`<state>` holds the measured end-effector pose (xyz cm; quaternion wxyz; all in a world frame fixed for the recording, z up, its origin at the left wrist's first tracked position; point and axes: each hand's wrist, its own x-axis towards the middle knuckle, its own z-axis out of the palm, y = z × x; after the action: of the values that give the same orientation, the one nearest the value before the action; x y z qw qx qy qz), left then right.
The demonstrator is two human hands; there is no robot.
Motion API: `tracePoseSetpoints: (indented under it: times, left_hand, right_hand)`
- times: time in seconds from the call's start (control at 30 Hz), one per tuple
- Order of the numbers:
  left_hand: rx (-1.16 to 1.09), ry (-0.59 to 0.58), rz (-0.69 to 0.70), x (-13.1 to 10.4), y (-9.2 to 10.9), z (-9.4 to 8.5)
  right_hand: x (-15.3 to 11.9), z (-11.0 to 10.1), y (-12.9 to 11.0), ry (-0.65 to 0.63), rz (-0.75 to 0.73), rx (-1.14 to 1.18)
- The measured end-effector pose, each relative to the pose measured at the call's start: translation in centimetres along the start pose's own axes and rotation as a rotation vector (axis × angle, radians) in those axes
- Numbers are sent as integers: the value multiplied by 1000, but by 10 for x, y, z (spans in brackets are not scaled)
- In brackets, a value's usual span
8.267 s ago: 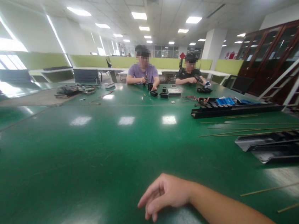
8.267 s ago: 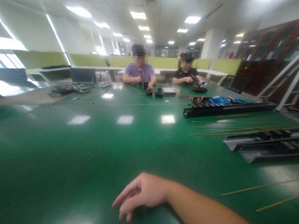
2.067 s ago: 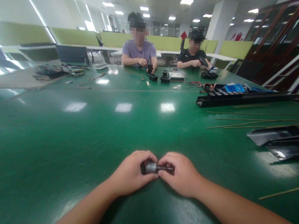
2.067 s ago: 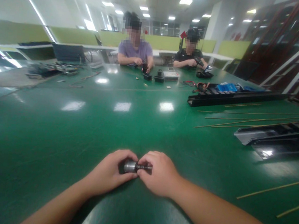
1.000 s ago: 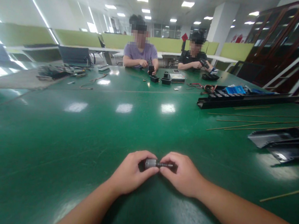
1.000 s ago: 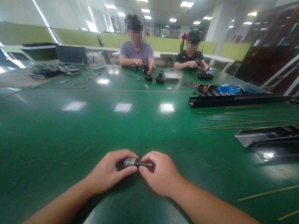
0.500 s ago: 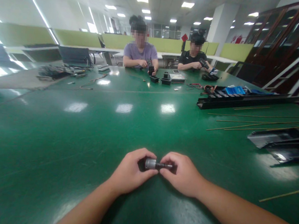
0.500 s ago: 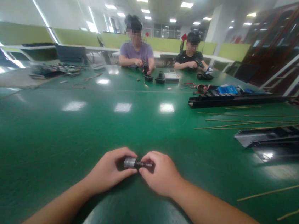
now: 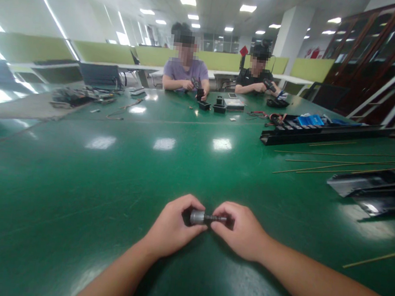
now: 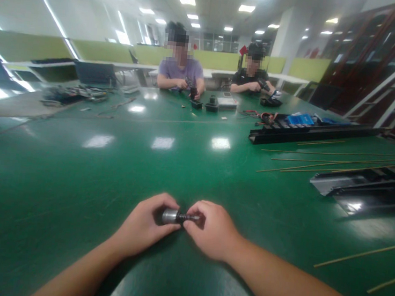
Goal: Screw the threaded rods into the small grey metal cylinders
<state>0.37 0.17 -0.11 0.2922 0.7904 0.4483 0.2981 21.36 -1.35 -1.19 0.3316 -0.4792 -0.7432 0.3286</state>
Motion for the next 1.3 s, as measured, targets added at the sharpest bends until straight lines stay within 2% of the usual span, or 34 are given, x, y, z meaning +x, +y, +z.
tracePoseSetpoints:
  times: [0.77, 1.3]
  left_hand:
    - [-31, 5, -22, 0, 0, -1]
    - [-29, 12, 13, 0, -3, -1]
  right_hand:
    - [0, -1, 2, -6, -8, 26]
    - [1, 0, 6, -19, -11, 45]
